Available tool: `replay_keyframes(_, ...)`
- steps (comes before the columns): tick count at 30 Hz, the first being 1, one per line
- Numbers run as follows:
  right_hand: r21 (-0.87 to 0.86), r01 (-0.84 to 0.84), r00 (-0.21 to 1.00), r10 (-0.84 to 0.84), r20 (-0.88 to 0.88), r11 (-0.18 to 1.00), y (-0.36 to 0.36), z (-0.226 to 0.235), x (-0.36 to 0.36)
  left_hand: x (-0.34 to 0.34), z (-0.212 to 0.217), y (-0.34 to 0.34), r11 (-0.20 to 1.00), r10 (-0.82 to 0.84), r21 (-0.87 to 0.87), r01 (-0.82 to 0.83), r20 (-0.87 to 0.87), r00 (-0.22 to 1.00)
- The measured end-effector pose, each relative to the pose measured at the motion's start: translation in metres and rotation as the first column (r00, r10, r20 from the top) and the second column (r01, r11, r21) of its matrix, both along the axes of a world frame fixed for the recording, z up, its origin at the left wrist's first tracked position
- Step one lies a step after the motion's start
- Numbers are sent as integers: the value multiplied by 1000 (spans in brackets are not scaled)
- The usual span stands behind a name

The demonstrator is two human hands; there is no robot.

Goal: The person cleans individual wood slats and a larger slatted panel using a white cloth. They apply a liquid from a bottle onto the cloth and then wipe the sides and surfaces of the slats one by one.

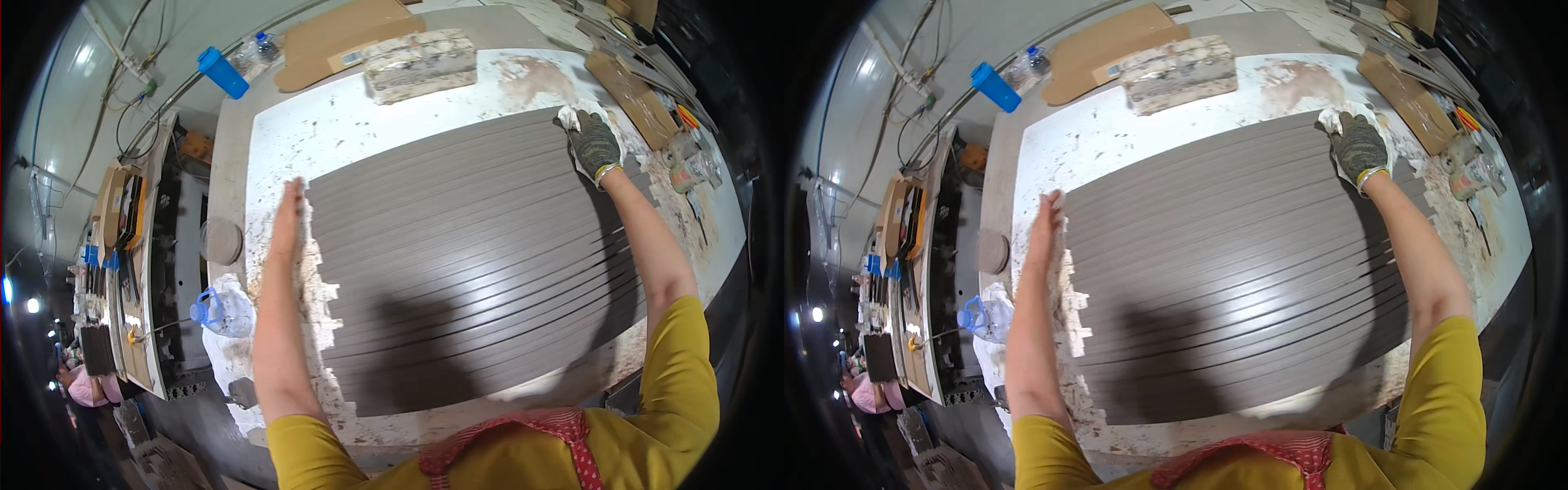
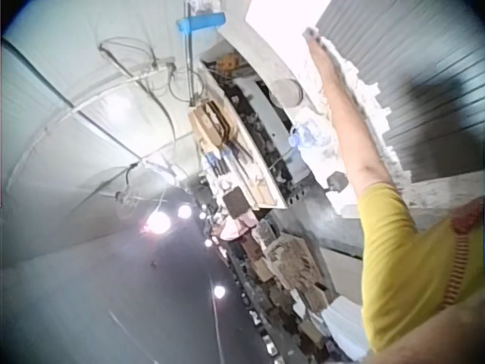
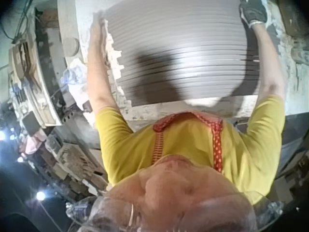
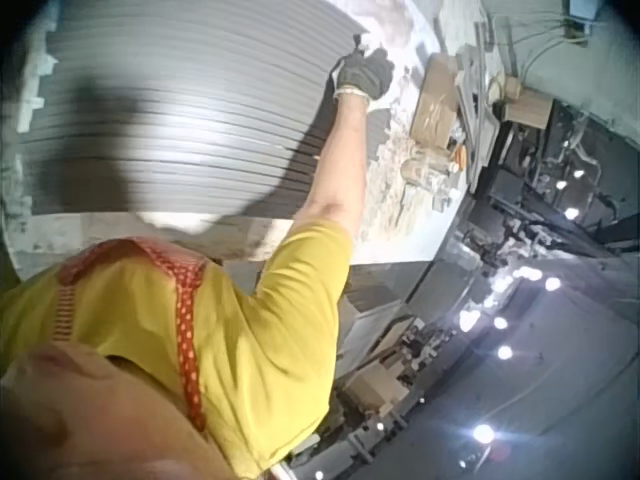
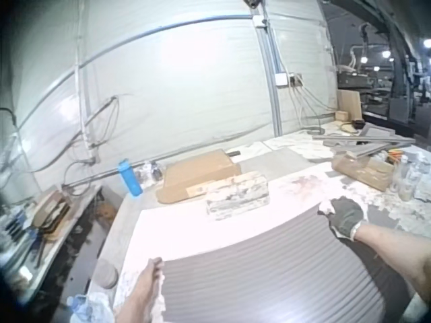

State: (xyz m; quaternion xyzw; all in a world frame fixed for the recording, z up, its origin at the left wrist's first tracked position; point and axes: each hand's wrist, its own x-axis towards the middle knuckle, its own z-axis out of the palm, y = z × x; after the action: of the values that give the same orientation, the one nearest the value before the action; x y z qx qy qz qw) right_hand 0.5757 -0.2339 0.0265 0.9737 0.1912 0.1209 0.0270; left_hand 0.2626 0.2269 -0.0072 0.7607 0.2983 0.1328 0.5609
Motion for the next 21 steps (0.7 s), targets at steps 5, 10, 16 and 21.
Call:
replay_keyframes(5,204,-399,907,352,233,894,155,-20,-63,8,7,-46,945,134,-320,-76,163,978)
replay_keyframes(10,669,-634,693,669,269,388,337,1,-225,10,-10,-25,630,375,-774,61,372,849)
replay_keyframes(16,352,-764,420,831,-364,540,232,79,-149,-29,-34,5,707,254,-676,205,514,819)
replay_keyframes(21,852,458,720,458,-522,252,105,50,-81,-20,-33,-7,581,370,-752,311,584,723)
